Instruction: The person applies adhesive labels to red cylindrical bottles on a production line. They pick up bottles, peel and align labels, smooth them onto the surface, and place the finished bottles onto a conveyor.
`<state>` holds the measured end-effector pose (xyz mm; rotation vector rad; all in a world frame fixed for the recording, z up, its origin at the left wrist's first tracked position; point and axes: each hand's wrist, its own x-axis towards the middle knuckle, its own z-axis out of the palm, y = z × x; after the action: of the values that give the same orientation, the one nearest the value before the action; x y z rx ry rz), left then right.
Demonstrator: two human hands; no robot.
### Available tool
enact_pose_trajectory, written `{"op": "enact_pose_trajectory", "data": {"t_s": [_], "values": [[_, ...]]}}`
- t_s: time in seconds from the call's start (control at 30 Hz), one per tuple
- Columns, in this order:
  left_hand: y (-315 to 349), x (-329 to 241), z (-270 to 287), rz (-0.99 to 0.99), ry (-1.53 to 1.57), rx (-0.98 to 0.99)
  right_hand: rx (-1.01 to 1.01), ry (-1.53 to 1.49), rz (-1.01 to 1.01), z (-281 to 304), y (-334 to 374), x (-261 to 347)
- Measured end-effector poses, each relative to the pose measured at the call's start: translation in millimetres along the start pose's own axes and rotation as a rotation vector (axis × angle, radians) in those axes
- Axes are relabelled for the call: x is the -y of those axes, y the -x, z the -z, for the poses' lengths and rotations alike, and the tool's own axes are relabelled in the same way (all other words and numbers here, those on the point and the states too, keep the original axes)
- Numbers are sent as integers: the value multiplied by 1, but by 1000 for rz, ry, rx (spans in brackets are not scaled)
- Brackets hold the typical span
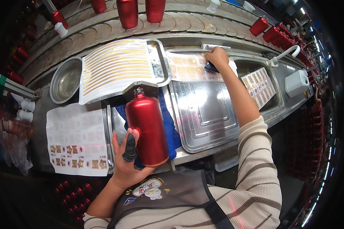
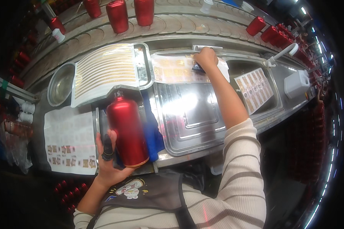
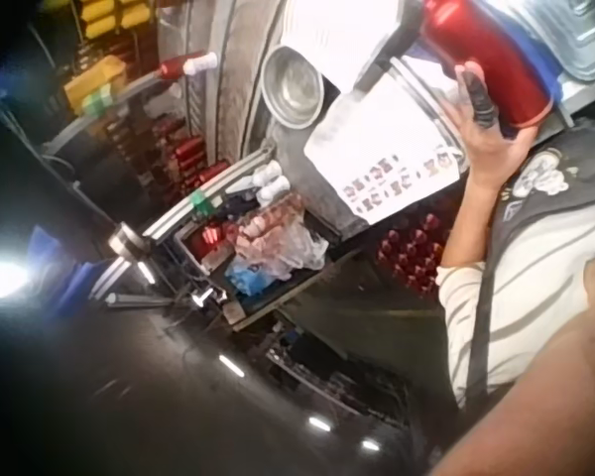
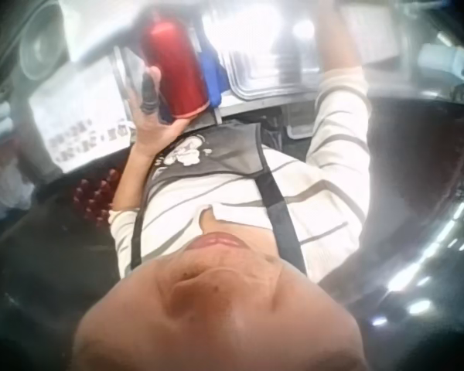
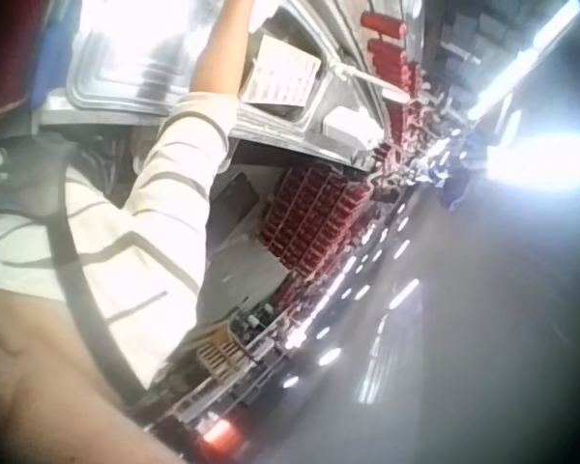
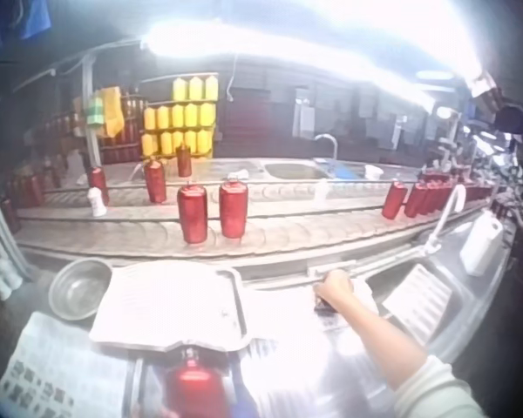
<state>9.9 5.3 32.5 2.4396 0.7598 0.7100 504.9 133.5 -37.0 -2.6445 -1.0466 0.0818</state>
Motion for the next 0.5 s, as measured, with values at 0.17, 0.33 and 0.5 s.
{"op": "enact_pose_trajectory", "data": {"t_s": [0.17, 0.33, 0.5], "values": [[1, 0, -2, -14, 1, -25, -1, -64, 4, -11, -9, -1], [2, 1, -2, -15, 19, -13, 46, -310, 100, -12, -12, -14], [1, 6, -5, -35, 76, -36, -224, -381, 538, 46, 37, 6]]}}
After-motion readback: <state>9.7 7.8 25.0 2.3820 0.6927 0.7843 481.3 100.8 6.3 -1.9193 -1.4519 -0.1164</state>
